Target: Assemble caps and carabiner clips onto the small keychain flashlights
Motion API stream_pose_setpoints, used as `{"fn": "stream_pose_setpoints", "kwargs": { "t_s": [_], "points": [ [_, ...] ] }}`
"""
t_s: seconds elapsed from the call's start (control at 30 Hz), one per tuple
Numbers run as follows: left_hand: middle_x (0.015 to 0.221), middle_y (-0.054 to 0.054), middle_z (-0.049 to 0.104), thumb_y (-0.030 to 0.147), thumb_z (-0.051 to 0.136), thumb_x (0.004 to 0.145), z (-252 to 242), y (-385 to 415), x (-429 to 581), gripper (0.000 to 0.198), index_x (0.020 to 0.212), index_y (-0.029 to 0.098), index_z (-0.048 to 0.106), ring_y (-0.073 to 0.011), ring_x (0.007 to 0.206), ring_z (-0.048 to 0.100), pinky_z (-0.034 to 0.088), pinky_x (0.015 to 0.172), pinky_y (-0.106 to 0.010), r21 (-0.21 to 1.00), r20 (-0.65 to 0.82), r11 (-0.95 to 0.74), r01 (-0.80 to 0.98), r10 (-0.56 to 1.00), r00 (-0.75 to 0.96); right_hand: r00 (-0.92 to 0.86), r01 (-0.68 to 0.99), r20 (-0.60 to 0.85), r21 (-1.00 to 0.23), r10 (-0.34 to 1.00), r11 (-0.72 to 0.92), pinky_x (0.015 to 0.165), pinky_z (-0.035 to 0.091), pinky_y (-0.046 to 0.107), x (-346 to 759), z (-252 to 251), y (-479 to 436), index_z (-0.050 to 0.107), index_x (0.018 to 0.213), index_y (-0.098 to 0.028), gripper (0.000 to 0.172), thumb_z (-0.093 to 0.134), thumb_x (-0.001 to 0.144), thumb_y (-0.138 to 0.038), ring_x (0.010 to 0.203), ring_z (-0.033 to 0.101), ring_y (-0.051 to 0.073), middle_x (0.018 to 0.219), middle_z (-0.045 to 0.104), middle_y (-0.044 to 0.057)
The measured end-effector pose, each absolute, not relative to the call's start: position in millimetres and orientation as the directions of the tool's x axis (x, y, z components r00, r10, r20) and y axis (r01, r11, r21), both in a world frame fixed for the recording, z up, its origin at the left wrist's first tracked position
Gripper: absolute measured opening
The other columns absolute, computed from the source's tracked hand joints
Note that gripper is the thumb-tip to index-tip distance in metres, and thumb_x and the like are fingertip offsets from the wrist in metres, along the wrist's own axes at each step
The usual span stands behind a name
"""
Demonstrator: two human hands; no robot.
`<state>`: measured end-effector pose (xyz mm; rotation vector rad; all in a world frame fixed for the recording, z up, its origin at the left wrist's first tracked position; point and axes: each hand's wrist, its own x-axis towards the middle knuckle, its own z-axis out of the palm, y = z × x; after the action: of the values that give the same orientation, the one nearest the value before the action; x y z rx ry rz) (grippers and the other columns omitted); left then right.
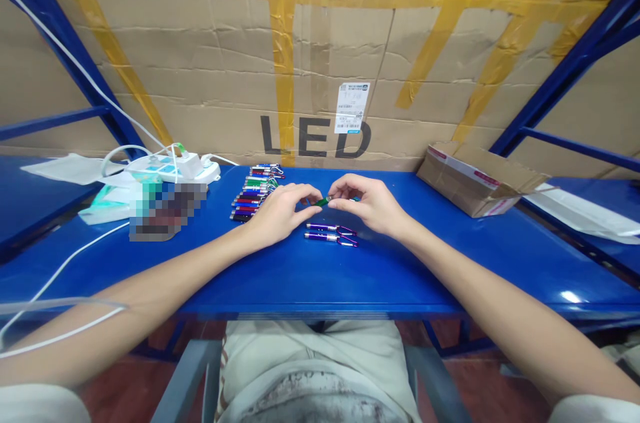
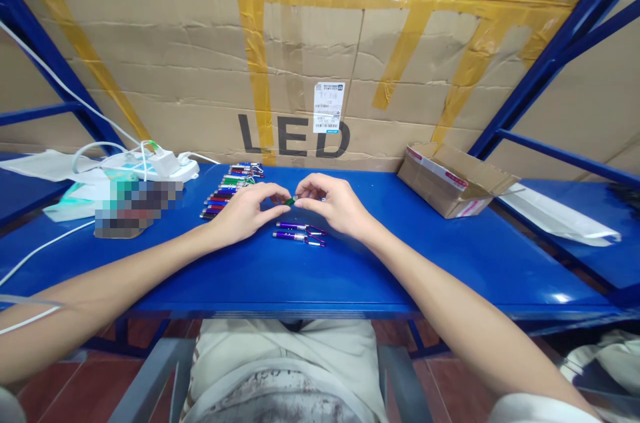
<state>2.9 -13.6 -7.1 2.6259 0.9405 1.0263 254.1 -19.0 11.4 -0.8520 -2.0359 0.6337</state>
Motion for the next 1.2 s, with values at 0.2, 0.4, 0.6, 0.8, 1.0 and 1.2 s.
{"fn": "stream_pose_setpoints", "kwargs": {
  "t_s": [0.2,0.4,0.6,0.8,1.0,1.2],
  "points": [
    [0.11,-0.004,0.079,0.037,0.068,0.106,-6,-14,2,0.016,0.114,0.023,0.072,-0.0243,0.1,0.07,0.05,0.094,-0.039,0.32,0.555,-0.798,0.512,0.595,0.581,-0.46,0.391,0.561,-0.568,0.688,0.725,0.079,0.054,0.035,255,12,-21,0.075,0.095,-0.022,0.019,0.08,0.095,-0.04,0.082,0.067,0.021,0.094,0.076,0.004],
    [0.111,-0.004,0.079,0.036,0.066,0.107,-4,-16,2,0.016,0.115,0.024,0.072,-0.0248,0.102,0.07,0.049,0.096,-0.04,0.297,0.561,-0.803,0.517,0.585,0.586,-0.491,0.442,0.629,-0.416,0.603,0.794,0.083,0.052,0.038,255,13,-24,0.073,0.095,-0.024,0.022,0.076,0.101,-0.045,0.085,0.067,0.023,0.092,0.074,0.005],
    [0.114,-0.005,0.079,0.037,0.064,0.108,-2,-19,2,0.016,0.116,0.025,0.072,-0.0245,0.102,0.07,0.049,0.096,-0.04,0.287,0.577,-0.812,0.508,0.57,0.585,-0.511,0.478,0.664,-0.309,0.546,0.822,0.082,0.051,0.039,254,14,-28,0.071,0.095,-0.024,0.028,0.069,0.105,-0.05,0.088,0.066,0.025,0.092,0.073,0.006],
    [0.115,-0.005,0.08,0.037,0.063,0.109,-4,-18,1,0.018,0.118,0.024,0.072,-0.0249,0.103,0.07,0.049,0.096,-0.04,0.262,0.588,-0.816,0.515,0.558,0.586,-0.539,0.495,0.672,-0.234,0.507,0.837,0.082,0.05,0.039,254,14,-29,0.069,0.097,-0.024,0.026,0.065,0.108,-0.048,0.089,0.064,0.024,0.095,0.073,0.006],
    [0.118,-0.006,0.08,0.037,0.061,0.11,-4,-19,1,0.019,0.119,0.024,0.071,-0.0259,0.106,0.069,0.05,0.098,-0.041,0.245,0.588,-0.817,0.521,0.553,0.59,-0.57,0.51,0.667,-0.171,0.48,0.843,0.083,0.05,0.039,256,13,-29,0.07,0.1,-0.025,0.026,0.061,0.11,-0.047,0.091,0.062,0.026,0.098,0.072,0.008],
    [0.12,-0.006,0.079,0.038,0.059,0.11,-4,-17,1,0.021,0.121,0.025,0.071,-0.0262,0.109,0.07,0.05,0.1,-0.042,0.237,0.595,-0.824,0.515,0.542,0.593,-0.598,0.519,0.655,-0.122,0.462,0.846,0.084,0.05,0.042,254,14,-30,0.07,0.101,-0.025,0.027,0.058,0.11,-0.047,0.092,0.061,0.027,0.1,0.073,0.01]
  ]
}}
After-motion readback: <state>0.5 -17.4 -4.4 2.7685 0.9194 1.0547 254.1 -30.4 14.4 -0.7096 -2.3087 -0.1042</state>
